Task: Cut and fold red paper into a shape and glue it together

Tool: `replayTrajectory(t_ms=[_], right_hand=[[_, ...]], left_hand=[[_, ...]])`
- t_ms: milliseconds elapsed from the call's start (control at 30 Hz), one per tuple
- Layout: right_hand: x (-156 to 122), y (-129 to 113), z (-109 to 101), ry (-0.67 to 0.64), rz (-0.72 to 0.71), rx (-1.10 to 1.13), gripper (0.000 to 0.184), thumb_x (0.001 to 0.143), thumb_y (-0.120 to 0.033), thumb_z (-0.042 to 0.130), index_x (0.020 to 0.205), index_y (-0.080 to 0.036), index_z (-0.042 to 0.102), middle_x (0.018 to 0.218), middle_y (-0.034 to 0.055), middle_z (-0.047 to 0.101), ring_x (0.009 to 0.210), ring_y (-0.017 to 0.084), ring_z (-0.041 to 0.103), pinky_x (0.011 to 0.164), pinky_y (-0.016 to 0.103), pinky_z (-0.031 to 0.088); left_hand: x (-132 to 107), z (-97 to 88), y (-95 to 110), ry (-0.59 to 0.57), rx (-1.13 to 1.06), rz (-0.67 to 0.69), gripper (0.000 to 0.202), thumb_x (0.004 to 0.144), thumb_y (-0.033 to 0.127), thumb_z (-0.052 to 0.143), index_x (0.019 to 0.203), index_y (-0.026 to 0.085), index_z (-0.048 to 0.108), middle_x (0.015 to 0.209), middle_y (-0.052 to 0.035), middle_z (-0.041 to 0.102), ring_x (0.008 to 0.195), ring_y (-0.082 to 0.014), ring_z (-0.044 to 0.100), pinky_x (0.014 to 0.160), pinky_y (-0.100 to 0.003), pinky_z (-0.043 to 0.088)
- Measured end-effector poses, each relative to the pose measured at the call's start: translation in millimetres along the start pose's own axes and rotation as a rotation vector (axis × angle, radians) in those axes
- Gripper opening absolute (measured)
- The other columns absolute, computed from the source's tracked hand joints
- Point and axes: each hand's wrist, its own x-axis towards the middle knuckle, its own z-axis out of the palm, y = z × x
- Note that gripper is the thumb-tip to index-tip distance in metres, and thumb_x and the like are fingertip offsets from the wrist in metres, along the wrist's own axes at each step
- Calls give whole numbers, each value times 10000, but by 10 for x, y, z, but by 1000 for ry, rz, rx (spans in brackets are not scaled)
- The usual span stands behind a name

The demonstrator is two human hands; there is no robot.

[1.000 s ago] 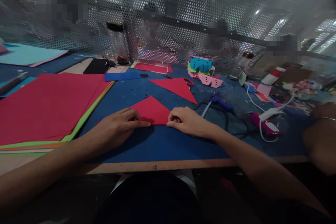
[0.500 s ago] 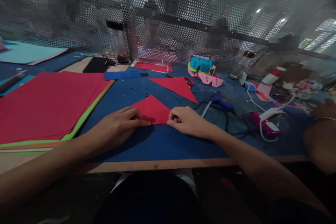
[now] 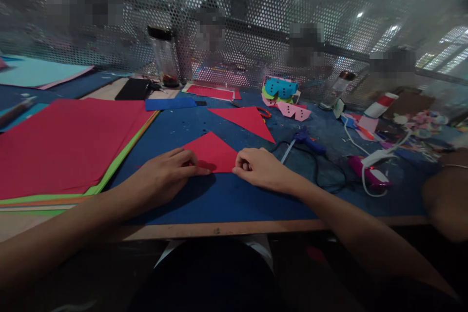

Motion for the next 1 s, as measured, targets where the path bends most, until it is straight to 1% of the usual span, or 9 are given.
replayTrajectory(t_ms=[367,533,700,867,1000], right_hand=[[-3,30,-11,-5,5,-25,145,918,-287,649,809,-192,637,841,-17,682,763,127,573,771,311,307],[-7,41,-30,-13,8,-38,149,923,-292,639,810,-194,640,845,-15,689,769,130,581,783,314,308],[-13,57,-69,-27,11,-55,123,912,-272,635,813,-199,647,846,-11,698,782,139,593,784,316,319],[-21,55,-110,-55,30,-50,126,917,-262,622,812,-200,653,858,-4,709,781,141,602,766,311,334],[-25,52,-126,-65,25,-46,132,910,-251,612,793,-199,645,844,-6,706,763,135,595,735,299,332]], left_hand=[[-21,15,-25,-31,-27,-11,411,1051,152,424,1296,328,704,1019,-66,634,941,-200,630,801,-305,516],[-21,21,-21,-16,-25,-18,401,1049,163,434,1281,326,718,1000,-64,638,908,-195,633,797,-306,521],[-18,18,-8,-18,-28,-26,402,1049,156,430,1264,318,729,1001,-66,645,917,-189,636,803,-297,521],[-22,22,-8,-7,-28,-33,396,1050,166,435,1262,324,729,1001,-64,646,919,-192,635,798,-293,518],[-29,21,-13,-22,-39,-30,404,1046,157,433,1273,324,723,1009,-65,641,933,-194,632,814,-291,513]])
